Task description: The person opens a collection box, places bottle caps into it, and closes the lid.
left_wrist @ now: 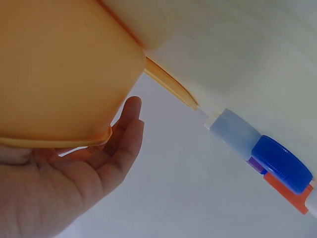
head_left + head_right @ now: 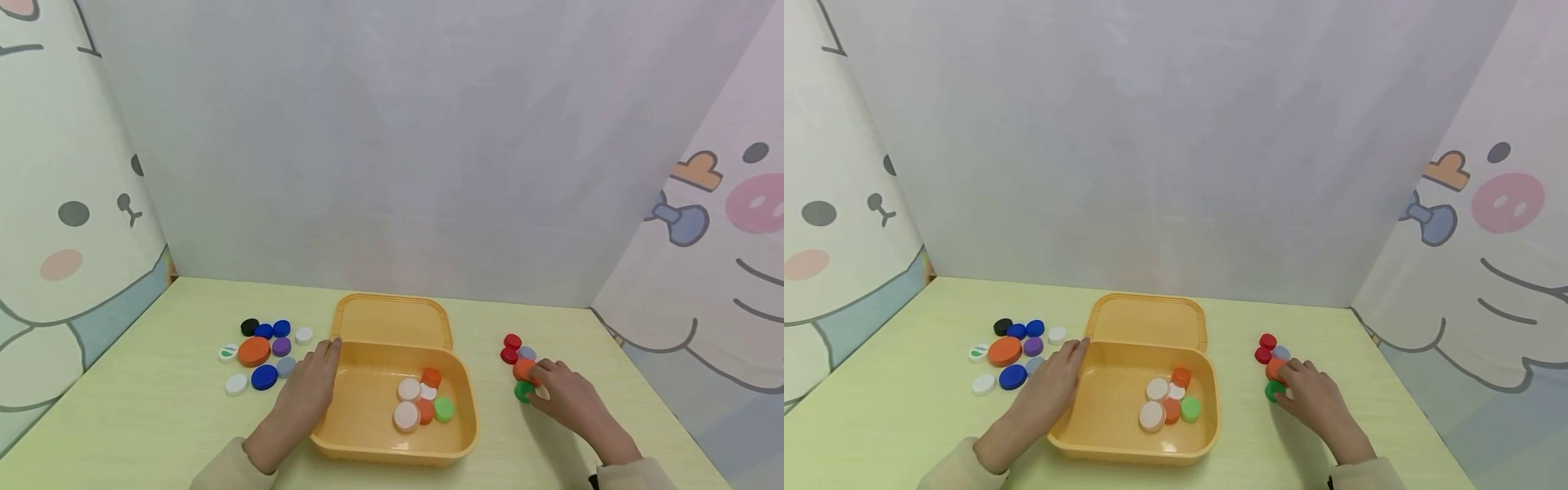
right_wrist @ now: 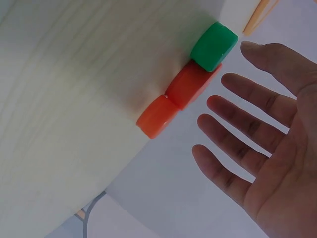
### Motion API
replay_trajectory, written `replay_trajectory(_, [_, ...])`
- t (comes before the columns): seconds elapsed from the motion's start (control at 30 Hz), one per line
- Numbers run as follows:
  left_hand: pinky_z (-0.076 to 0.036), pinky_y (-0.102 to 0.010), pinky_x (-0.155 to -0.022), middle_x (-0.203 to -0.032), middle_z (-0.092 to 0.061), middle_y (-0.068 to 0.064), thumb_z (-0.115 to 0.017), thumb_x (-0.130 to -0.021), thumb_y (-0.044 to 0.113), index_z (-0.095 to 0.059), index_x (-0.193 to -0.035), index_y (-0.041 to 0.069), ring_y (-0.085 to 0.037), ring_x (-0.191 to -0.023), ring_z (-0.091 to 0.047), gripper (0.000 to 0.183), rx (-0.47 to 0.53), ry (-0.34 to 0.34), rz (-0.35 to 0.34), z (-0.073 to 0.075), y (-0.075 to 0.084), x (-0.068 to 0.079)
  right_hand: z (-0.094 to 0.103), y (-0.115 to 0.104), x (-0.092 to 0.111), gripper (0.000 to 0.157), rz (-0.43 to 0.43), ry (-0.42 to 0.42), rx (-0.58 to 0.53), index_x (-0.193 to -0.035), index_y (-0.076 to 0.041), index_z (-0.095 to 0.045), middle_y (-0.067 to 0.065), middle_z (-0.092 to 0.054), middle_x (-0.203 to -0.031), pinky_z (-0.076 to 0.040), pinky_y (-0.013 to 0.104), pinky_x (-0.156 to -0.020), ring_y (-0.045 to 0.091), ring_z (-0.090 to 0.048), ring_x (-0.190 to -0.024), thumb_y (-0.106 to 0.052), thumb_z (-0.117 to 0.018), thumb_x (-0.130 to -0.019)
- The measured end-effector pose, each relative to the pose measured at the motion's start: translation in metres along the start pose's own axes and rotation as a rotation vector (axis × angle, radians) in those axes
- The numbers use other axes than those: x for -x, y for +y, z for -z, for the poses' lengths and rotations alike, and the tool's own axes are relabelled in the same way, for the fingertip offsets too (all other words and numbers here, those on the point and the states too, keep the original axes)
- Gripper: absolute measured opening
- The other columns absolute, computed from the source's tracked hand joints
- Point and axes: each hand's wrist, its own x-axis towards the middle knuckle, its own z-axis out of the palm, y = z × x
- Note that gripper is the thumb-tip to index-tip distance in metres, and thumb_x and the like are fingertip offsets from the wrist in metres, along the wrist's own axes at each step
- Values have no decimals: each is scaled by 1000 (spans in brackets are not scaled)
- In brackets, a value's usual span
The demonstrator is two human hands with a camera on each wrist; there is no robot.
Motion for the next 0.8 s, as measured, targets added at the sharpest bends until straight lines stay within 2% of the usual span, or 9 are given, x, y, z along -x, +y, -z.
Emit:
replay_trajectory(0.4, [-51, -40, -81, -126, -48, -18, -62, -83, 0, -39, -134, 2, -29, -97, -56, 56, 16, -7, 3, 3, 1, 1, -9, 6, 0, 26, -1, 16, 5, -80, -13, -62, 0, -57, -87, -41, 29, -53, 15, -47, -74, -27, -79, -66])
replay_trajectory(0.8, [-52, -39, -81, -125, -49, -18, -61, -84, 1, -40, -133, 2, -28, -95, -56, 53, 0, -1, -5, 0, 0, 0, -15, 4, -5, 30, -5, -4, 6, -80, -13, -61, 6, -57, -94, -45, 33, -56, 20, -49, -78, -34, -78, -66])
